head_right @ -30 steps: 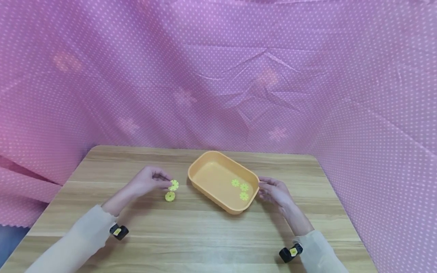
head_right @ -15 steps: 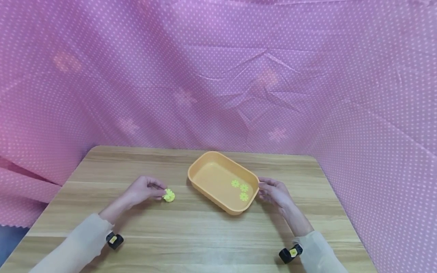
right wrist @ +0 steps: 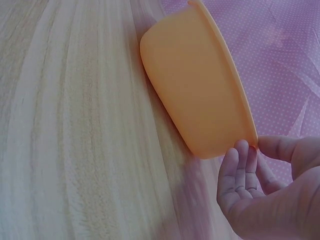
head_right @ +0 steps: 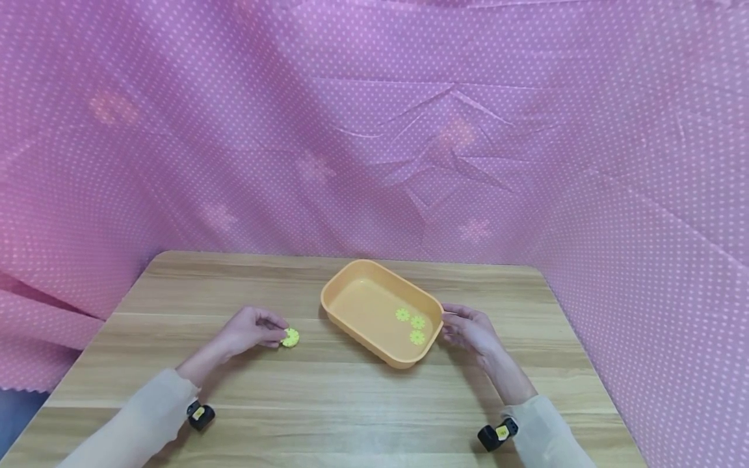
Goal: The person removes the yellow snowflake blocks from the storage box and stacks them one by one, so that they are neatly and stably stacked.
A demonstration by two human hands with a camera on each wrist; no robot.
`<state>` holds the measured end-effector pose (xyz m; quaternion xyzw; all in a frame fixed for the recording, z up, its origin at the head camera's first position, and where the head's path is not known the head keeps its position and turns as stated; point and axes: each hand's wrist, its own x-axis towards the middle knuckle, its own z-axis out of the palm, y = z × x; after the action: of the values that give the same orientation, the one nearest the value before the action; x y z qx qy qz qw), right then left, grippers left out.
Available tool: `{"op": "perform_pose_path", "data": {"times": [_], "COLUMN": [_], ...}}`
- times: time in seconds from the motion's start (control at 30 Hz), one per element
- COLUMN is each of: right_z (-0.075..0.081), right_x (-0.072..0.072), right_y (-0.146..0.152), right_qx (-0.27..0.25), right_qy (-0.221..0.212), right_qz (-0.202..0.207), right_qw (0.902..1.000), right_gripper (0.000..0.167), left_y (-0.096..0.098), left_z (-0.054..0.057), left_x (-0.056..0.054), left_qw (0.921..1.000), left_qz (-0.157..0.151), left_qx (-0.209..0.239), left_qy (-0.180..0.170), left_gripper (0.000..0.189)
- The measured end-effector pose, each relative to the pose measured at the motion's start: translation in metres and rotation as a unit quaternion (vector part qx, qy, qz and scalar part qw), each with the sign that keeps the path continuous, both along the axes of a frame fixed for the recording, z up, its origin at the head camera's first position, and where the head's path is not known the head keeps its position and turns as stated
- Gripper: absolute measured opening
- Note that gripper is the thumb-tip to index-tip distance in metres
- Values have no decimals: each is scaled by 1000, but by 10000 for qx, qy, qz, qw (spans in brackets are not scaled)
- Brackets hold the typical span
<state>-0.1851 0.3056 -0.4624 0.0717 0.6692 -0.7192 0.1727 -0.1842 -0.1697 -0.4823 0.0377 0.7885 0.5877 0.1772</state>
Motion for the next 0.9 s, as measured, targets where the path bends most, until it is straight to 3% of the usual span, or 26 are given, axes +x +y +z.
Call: {"op": "perform_pose_path", "data": {"times": [0.9], "right_z": [0], "right_x": [1], "right_y": [-1], "right_qx": [53], "right_qy": [-23], "right_qz": [-16], "right_qw": [10000], "right_gripper": [55], "left_y": [2], "left_z": [-7], "left_x": [-3], "left_qw": [9999], "left_qz": [-60], "left_qx": [-113], "left_qy": [116], "left_gripper": [25]}}
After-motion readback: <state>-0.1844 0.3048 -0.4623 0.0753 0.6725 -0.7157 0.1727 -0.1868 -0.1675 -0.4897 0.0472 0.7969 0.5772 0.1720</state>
